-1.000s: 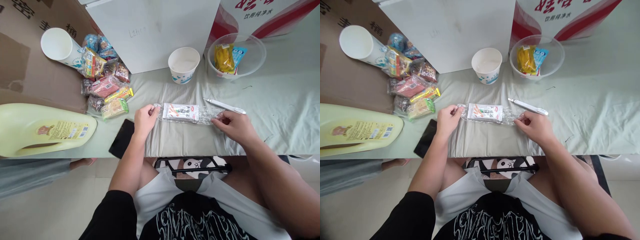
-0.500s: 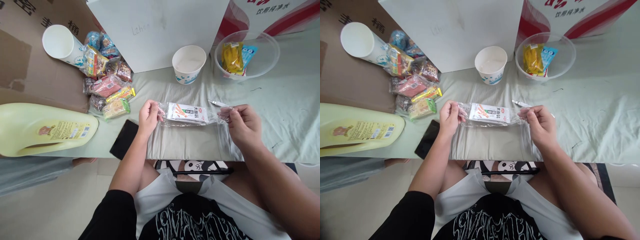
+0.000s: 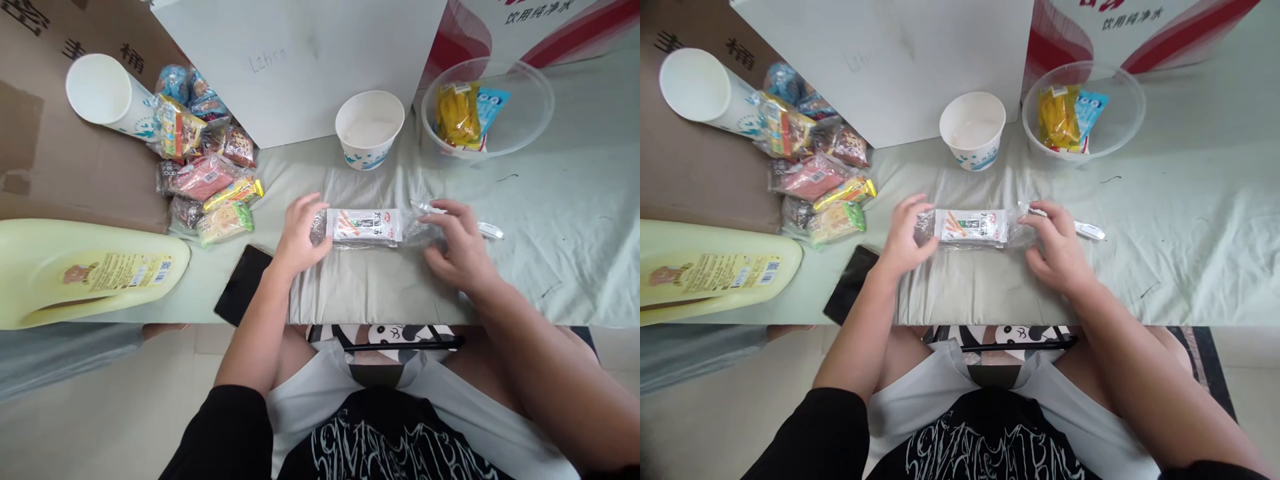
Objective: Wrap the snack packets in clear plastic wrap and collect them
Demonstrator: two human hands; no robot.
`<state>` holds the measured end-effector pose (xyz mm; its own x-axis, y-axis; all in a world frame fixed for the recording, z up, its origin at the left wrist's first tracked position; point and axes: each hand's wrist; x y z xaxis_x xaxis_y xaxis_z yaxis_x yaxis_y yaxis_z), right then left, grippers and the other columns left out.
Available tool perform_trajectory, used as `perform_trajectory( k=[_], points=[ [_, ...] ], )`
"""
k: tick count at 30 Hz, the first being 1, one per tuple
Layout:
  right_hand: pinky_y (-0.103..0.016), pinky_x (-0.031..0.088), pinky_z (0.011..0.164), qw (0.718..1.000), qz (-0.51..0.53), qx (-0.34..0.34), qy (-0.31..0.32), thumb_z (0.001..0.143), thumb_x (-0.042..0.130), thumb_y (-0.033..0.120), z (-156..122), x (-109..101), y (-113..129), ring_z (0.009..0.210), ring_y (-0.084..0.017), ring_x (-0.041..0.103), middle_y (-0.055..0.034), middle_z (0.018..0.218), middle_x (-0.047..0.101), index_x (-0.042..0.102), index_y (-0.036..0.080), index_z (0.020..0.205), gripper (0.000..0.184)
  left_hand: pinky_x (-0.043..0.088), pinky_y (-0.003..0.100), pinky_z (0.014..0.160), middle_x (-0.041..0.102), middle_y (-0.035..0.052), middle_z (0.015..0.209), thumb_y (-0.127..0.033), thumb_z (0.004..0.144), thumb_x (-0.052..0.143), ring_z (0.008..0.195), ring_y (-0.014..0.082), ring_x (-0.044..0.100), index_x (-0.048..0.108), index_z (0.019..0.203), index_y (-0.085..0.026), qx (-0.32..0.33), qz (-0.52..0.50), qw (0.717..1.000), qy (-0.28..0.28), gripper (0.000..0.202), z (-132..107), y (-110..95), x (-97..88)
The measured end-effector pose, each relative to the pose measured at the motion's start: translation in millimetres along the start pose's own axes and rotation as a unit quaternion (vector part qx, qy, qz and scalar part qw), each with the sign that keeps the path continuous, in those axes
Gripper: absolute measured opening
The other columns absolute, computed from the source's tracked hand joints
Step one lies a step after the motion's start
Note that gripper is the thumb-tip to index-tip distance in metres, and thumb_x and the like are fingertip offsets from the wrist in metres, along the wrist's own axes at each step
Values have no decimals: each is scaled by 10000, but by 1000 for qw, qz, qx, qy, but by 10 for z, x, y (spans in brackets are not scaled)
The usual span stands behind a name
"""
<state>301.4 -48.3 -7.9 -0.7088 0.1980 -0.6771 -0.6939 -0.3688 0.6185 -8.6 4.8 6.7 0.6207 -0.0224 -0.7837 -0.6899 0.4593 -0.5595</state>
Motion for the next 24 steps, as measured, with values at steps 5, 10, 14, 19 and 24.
perform_trajectory(
  k=[5, 10, 14, 19, 24],
  points=[
    [-518, 540, 969, 999, -39, 17, -4, 891, 572, 271, 29, 19, -3, 1098, -298, 654, -125, 1205, 636, 638, 276, 1065, 186, 428, 458, 1171, 604, 113, 1415, -113, 783, 590, 1343, 276, 555, 578, 1298, -209, -15, 20, 997, 74, 524, -3, 8, 7],
    [-546, 536, 955, 995, -52, 21, -78, 854, 658, 393, 47, 34, 32, 1111, -322, 629, -145, 1176, 625, 564, 274, 1102, 290, 395, 487, 1202, 507, 127, 1545, -128, 791, 621, 1435, 300, 474, 583, 1328, -201, -4, 36, 996, 78, 543, 3, 17, 7],
    [-549, 524, 963, 999, -28, 13, -43, 867, 625, 369, 69, 84, 101, 1132, -330, 643, -130, 1195, 661, 619, 278, 969, 137, 401, 482, 1180, 602, 108, 1460, -128, 811, 596, 1391, 286, 524, 581, 1351, -215, -4, 46, 996, 78, 547, -7, -6, 39],
    [-456, 551, 804, 998, 25, 55, 6, 883, 539, 327, 86, 71, 194, 823, -268, 704, -69, 799, 725, 614, 265, 755, 161, 441, 471, 1089, 707, 108, 1298, -209, 876, 563, 1233, 287, 628, 658, 1253, -196, 5, 58, 996, 65, 388, 1, -56, 58],
    [-379, 495, 661, 983, 23, 185, -1, 871, 510, 378, 90, -12, 279, 612, -213, 610, -34, 659, 679, 588, 264, 720, 205, 488, 425, 993, 747, 99, 1141, -330, 963, 491, 1077, 250, 670, 691, 1138, -206, 7, -11, 998, 63, 293, 36, -76, 75]
  ],
)
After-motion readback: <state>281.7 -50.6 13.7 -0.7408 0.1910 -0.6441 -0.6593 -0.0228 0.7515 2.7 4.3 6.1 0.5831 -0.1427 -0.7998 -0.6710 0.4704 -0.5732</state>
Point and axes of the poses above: each hand's wrist, its own z-axis towards the middle knuckle, its own x-axis out of the palm, y = z × x
